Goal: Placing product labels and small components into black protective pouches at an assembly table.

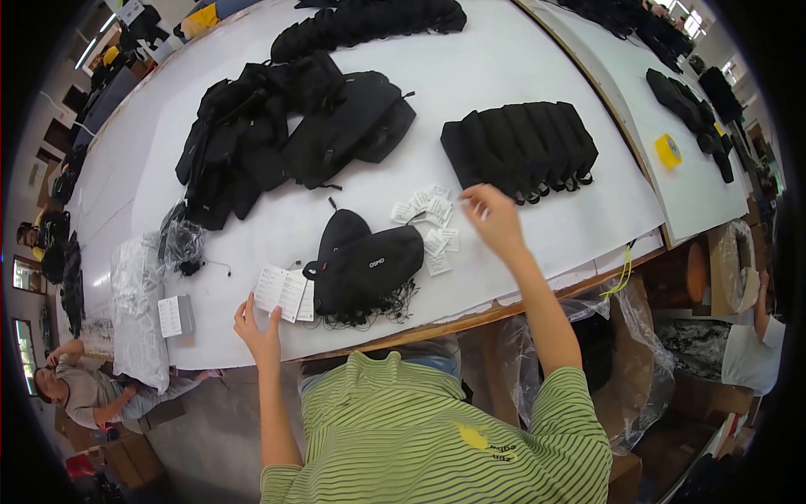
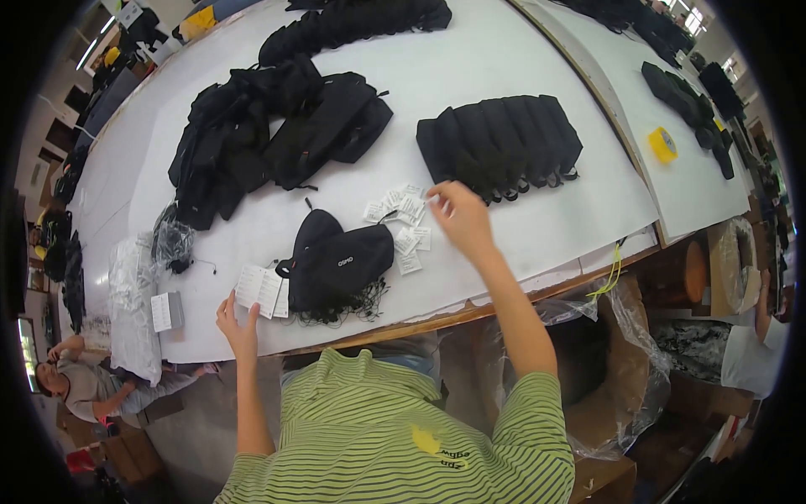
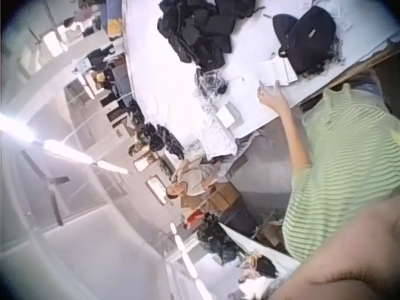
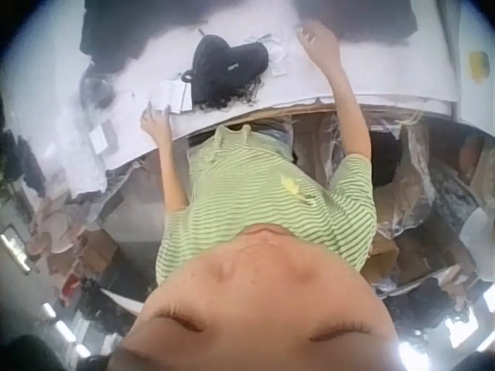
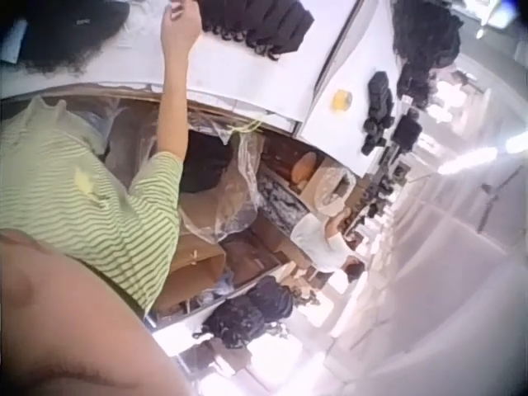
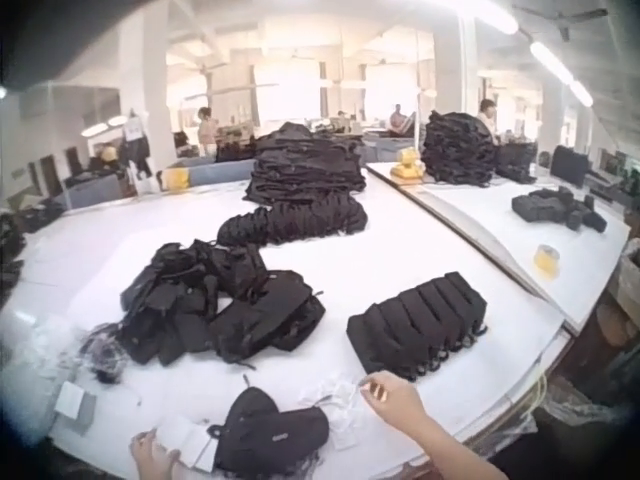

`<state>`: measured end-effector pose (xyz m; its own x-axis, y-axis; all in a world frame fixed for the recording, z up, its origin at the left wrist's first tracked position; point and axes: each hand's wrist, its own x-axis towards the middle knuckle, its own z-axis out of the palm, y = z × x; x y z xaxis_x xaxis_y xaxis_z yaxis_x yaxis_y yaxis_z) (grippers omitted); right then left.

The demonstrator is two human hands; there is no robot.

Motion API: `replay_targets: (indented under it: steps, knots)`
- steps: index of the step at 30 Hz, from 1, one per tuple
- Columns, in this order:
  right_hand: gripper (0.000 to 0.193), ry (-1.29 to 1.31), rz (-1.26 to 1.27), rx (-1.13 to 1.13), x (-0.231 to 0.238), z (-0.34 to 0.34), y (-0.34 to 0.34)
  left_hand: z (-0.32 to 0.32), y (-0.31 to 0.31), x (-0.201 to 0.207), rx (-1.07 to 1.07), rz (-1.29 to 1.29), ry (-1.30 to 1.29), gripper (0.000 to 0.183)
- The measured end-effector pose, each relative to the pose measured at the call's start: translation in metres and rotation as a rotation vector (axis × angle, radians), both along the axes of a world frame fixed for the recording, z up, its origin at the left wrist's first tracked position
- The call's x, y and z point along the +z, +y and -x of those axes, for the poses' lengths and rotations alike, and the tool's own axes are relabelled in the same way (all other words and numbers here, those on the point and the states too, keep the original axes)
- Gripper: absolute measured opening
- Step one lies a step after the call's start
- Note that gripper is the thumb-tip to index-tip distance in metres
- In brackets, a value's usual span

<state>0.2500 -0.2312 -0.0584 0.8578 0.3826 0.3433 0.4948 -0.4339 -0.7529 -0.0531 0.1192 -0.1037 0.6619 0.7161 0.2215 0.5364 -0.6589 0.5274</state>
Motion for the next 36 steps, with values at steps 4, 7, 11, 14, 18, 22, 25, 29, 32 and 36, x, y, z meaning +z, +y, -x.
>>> replay_targets:
  steps: [4, 7, 11, 14, 18, 22, 25, 29, 32, 36]
  knots:
    - [0.009, 0.092, 0.129, 0.159, -0.010, 0.044, 0.044, -0.004, -0.009, 0.013, -0.018, -0.181, -0.099, 0.050]
    - [0.010, 0.174, 0.100, 0.178, 0.010, 0.079, 0.056, -0.001, 0.000, 0.013, 0.005, -0.110, -0.096, 0.028]
    - [0.011, 0.136, 0.108, 0.076, 0.018, 0.117, 0.049, 0.001, 0.015, 0.010, 0.050, 0.279, -0.213, 0.021]
    - [0.012, 0.157, 0.251, 0.076, 0.008, 0.137, 0.038, 0.013, 0.034, -0.014, 0.014, 0.477, -0.509, 0.025]
    - [0.011, 0.131, 0.306, 0.036, -0.014, 0.148, 0.034, 0.002, 0.017, 0.017, -0.033, 0.647, -0.585, 0.036]
    - [0.010, 0.061, 0.325, 0.094, -0.030, 0.140, 0.039, 0.004, 0.016, 0.027, -0.008, 0.704, -0.629, 0.039]
    - [0.010, -0.001, 0.379, 0.163, -0.027, 0.134, 0.038, 0.009, 0.021, 0.028, 0.053, 0.749, -0.655, 0.033]
    - [0.007, 0.116, 0.346, 0.125, 0.005, 0.122, 0.034, 0.018, 0.022, 0.026, 0.066, 0.817, -0.660, 0.027]
    - [0.008, 0.217, 0.149, 0.063, 0.030, 0.116, 0.032, 0.018, 0.012, 0.031, 0.066, 0.888, -0.741, 0.031]
    - [0.008, 0.516, -0.524, 0.285, 0.067, 0.119, 0.051, 0.026, 0.016, 0.026, 0.069, 1.026, -0.720, 0.033]
